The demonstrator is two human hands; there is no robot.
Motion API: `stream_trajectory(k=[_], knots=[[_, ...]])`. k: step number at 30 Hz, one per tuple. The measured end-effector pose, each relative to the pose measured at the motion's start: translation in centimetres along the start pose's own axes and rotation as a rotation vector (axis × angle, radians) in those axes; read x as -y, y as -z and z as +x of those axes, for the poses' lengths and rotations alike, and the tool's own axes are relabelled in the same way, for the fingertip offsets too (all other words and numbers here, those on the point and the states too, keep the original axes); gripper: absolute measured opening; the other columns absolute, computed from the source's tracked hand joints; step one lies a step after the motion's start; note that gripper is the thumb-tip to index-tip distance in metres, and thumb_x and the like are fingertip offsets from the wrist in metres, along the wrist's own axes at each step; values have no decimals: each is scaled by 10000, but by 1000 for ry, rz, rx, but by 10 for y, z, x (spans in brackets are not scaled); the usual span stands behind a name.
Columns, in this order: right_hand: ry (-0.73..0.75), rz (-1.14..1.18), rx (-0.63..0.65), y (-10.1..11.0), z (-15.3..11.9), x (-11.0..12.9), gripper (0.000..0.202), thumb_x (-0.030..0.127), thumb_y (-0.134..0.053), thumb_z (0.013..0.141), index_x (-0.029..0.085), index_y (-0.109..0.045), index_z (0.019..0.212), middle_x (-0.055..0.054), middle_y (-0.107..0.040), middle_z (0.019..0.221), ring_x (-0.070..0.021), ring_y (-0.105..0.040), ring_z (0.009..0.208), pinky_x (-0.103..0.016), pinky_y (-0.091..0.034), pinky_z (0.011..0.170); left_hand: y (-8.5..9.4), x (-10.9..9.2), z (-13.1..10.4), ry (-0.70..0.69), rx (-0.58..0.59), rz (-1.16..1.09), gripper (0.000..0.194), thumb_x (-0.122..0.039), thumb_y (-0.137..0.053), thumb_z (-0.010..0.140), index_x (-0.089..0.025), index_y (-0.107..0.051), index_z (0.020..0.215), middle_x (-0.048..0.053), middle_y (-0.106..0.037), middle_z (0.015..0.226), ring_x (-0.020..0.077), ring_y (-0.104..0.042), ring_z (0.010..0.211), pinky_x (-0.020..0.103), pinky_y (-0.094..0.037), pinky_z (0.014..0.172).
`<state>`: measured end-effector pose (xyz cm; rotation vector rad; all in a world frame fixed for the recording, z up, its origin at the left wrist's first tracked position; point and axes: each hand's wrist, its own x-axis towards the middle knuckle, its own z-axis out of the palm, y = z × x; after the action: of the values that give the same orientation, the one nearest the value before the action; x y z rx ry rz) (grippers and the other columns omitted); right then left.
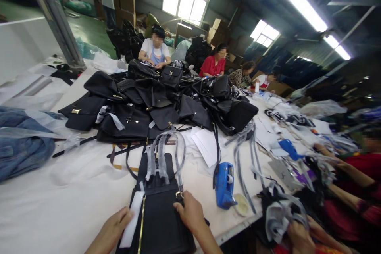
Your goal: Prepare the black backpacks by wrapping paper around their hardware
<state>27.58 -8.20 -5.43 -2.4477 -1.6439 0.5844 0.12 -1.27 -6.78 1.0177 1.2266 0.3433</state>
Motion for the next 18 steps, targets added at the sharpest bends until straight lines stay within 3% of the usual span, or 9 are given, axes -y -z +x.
stream_trajectory(k=[3, 6, 10, 13, 16, 18], knots=[[-53, 50, -15, -1, -7, -4, 125, 256, -597, 780, 208, -554, 887, -68, -644, 869, -264, -634, 795, -333, -446, 689, 2, 15, 9, -196, -104, 274, 254, -469, -659, 733, -231, -596, 675, 23, -610, 731, 256, -571, 797, 313, -429, 776], [-52, 227, -77, 4, -8, -4, 102, 232, -589, 762, 229, -528, 842, -11, -619, 799, -208, -602, 754, -288, -421, 681, 3, 22, 10, -295, -130, 443, 192, -396, -604, 763, -229, -620, 669, 63, -604, 761, 263, -551, 761, 352, -400, 791], [-48, 676, 23, 11, -2, -4, 95, 251, -596, 765, 216, -533, 826, 37, -576, 698, -153, -561, 678, -241, -411, 627, -8, 7, 7, -414, -248, 467, 135, -323, -612, 734, -214, -668, 791, 106, -622, 918, 302, -558, 900, 404, -383, 914], [-6, 861, 66, 15, 0, -4, 217, 235, -619, 753, 211, -574, 965, 47, -562, 706, -132, -540, 658, -227, -402, 607, -42, -18, 4, -424, -231, 232, 329, -399, -615, 777, -237, -631, 1063, 89, -611, 1147, 287, -543, 1102, 383, -342, 1040], [52, 971, 143, 23, 0, -2, 329, 221, -651, 736, 218, -581, 1058, 39, -598, 752, -137, -568, 684, -233, -428, 626, -99, -39, 2, -226, -65, -138, 606, -499, -671, 745, -235, -505, 1264, 111, -579, 1267, 275, -552, 1148, 387, -403, 1006], [98, 980, 158, 32, 0, -5, 267, 234, -634, 764, 220, -605, 1029, 18, -644, 824, -150, -603, 744, -246, -454, 675, -139, -45, 3, -81, 72, -363, 696, -533, -716, 695, -228, -493, 1279, 128, -615, 1216, 278, -585, 1100, 369, -477, 885]])
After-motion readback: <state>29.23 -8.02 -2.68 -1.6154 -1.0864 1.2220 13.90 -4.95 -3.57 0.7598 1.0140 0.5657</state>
